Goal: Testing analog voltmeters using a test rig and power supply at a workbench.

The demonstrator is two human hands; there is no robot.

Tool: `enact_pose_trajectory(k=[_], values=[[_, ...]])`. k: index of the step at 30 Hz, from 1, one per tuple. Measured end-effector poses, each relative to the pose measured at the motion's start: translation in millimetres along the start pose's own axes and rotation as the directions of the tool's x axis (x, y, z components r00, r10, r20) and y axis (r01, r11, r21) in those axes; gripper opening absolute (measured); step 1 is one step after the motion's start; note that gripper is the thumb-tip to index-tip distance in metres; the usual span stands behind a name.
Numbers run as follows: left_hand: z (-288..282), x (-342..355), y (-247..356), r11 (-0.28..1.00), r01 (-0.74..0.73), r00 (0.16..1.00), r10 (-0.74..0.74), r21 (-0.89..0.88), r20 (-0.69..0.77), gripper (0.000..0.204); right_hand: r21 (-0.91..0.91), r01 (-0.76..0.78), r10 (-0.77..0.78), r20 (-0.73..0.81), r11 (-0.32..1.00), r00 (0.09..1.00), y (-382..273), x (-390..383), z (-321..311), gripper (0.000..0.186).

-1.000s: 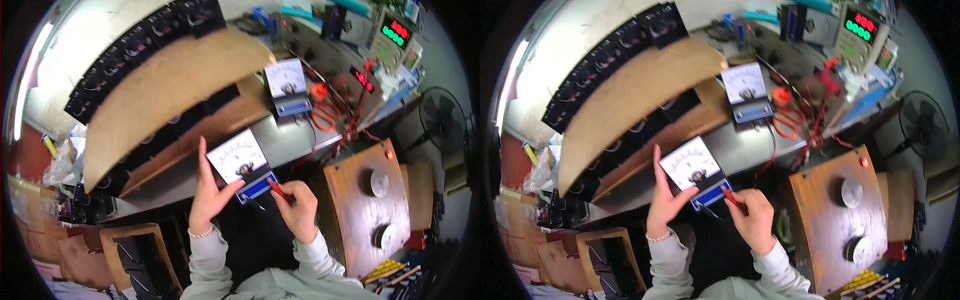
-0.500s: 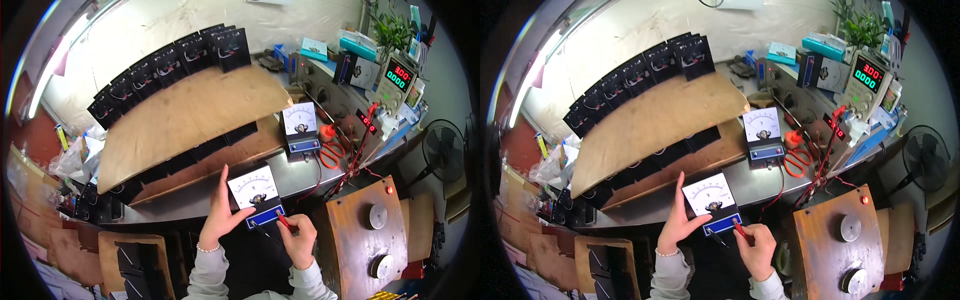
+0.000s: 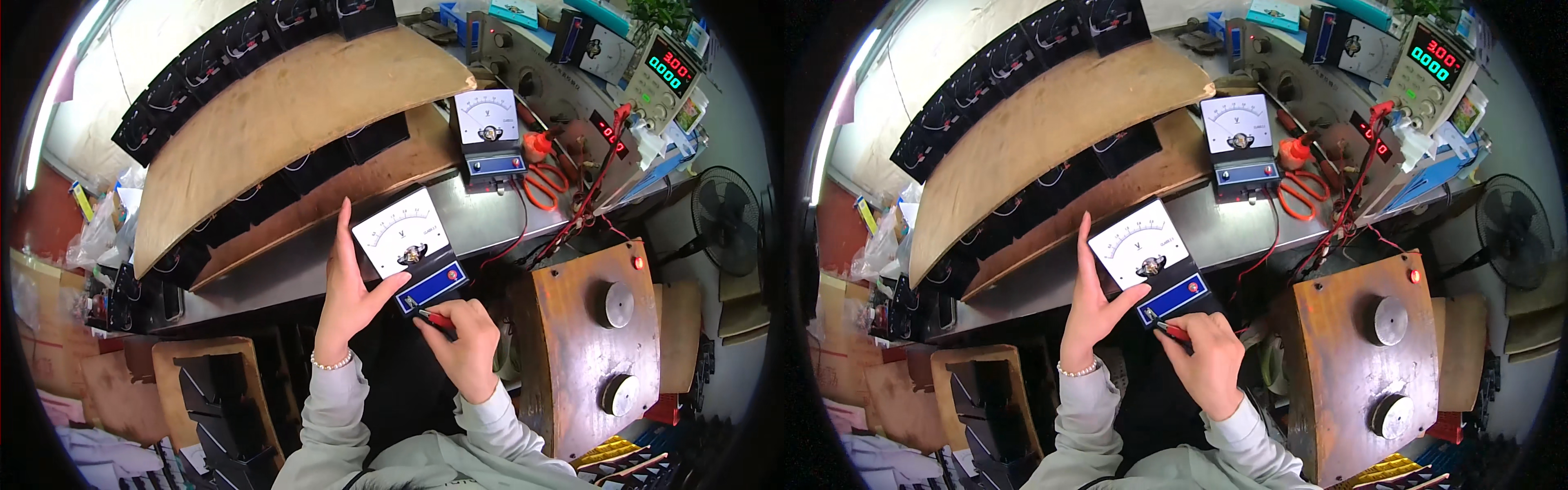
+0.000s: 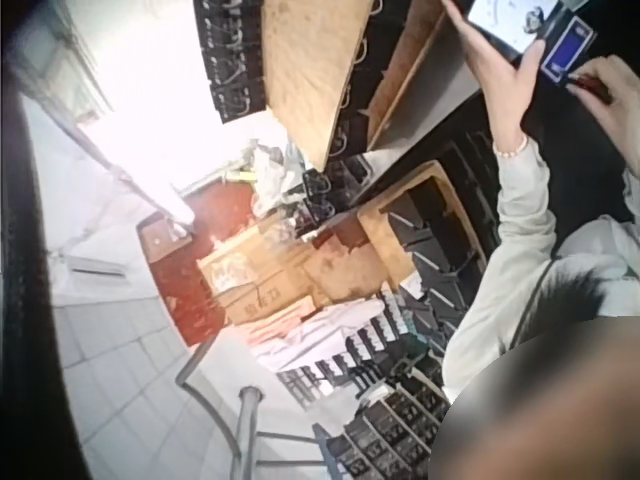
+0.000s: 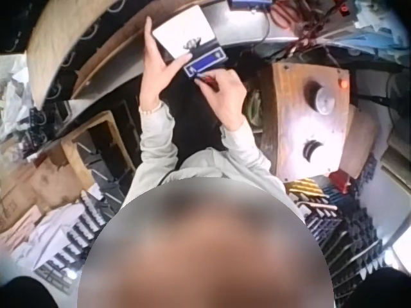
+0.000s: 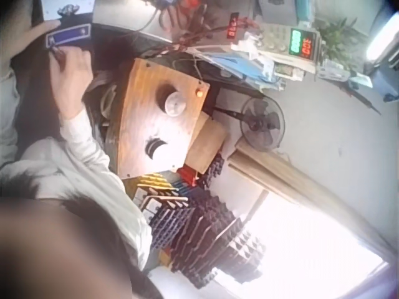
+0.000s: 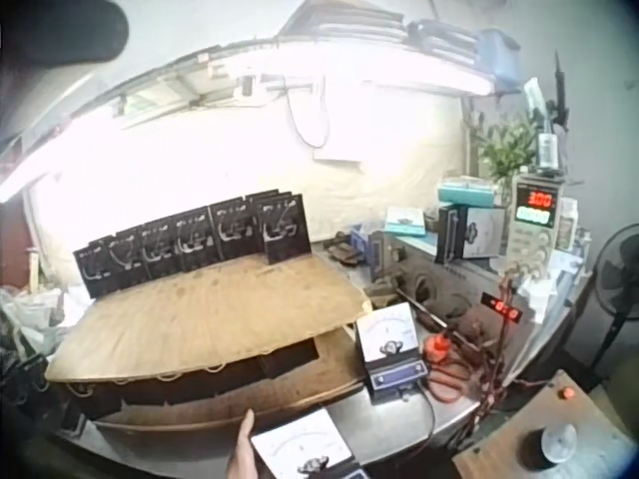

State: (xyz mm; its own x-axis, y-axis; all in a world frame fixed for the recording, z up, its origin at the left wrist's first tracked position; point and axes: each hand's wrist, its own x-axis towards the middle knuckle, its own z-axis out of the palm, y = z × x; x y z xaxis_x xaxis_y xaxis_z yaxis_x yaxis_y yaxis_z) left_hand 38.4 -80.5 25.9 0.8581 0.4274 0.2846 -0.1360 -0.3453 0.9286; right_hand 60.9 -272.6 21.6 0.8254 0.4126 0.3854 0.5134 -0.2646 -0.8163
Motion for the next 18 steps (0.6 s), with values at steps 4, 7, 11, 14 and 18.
enact_pose_trajectory(k=[4, 7, 11, 14, 18], values=[[-4.4, -3.2, -4.5, 0.996, -0.021, 1.000, 0.021, 0.089, -0.001, 0.114, 0.031, 0.064, -0.066, 0.056, 0.997, 0.996, 7.3, -19.1, -12.7, 0.024], [-2.5, -3.3, -6.3, 0.994, -0.068, 0.998, 0.070, 0.084, -0.011, 0.115, 0.134, -0.007, -0.001, 0.058, 0.991, 0.998, 6.6, -39.4, -26.4, 0.020], [-5.1, -7.4, -11.9, 0.991, -0.019, 0.999, 0.023, 0.129, -0.030, 0.114, -0.033, -0.145, 0.148, 0.127, 0.989, 0.981, 13.7, -54.6, -31.6, 0.022], [-18.9, -19.0, -19.1, 0.962, -0.020, 0.996, 0.044, 0.274, -0.083, 0.108, -0.018, -0.231, 0.230, 0.217, 0.973, 0.949, 12.5, -56.2, -19.7, 0.021], [-18.3, -60.1, 35.5, 0.844, -0.024, 0.951, 0.184, 0.536, -0.247, 0.087, 0.022, -0.163, 0.151, 0.266, 0.986, 0.952, 28.2, -50.4, -16.1, 0.018]])
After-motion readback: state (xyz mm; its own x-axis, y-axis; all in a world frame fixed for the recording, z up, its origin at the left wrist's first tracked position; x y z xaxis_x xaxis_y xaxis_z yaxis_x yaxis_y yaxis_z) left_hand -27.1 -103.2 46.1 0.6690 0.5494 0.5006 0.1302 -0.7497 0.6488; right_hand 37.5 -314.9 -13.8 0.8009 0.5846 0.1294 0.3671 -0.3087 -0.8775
